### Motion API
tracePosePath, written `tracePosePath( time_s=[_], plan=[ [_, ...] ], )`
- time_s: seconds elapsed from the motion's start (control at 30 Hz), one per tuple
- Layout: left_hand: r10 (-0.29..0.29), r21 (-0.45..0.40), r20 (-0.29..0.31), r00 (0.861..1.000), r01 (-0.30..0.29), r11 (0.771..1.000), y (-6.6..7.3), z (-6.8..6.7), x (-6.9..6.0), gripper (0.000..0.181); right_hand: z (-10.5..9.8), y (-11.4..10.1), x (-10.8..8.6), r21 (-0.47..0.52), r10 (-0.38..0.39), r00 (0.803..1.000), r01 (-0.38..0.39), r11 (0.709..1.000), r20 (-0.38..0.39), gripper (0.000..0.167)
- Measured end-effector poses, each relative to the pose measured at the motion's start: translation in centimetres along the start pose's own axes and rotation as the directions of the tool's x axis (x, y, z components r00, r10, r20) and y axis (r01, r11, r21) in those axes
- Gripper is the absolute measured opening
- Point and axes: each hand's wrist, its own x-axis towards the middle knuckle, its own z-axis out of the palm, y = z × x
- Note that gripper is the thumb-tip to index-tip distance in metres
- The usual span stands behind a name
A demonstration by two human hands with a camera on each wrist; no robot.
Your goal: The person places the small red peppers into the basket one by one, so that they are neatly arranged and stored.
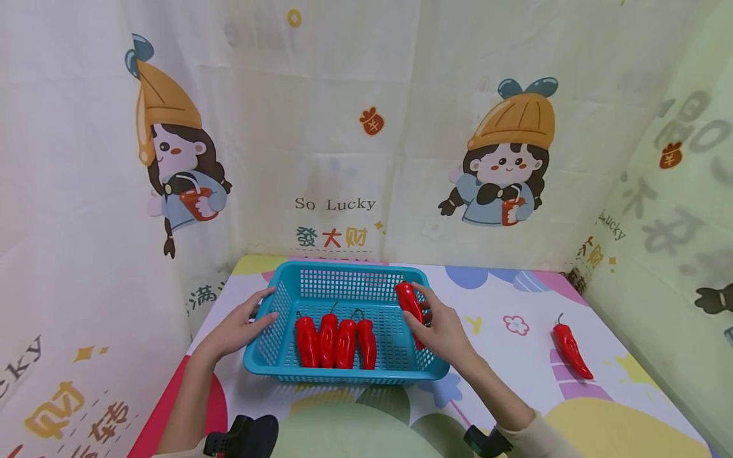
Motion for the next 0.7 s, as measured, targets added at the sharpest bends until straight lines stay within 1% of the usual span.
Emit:
tracePosePath(
  time_s=[0.1,0.23,0.53,0.7],
  plan=[
    [0.004,-0.001,0.001,1.0,-0.004,1.0,-0.1,0.0,0.1,0.079,0.4,0.0,0.0,0.003,-0.005,1.0,0.005,1.0,0.018,0.079],
    [-0.004,-0.001,0.003,1.0,0.004,1.0,0.0,0.0,0.1,0.08,0.9,-0.1,0.0,0.001,-0.012,0.999,0.012,1.0,0.049,0.079],
    [-0.013,-0.018,0.017,1.0,0.013,1.0,0.1,0.0,0.1,0.079,1.9,-0.2,0.2,-0.065,-0.009,0.995,0.016,0.998,0.104,0.073],
    [-0.007,-0.014,0.015,1.0,0.007,1.0,0.0,-0.1,0.1,0.078,2.6,-0.2,0.5,-0.093,-0.001,0.986,0.017,0.996,0.166,0.07]
  ],
)
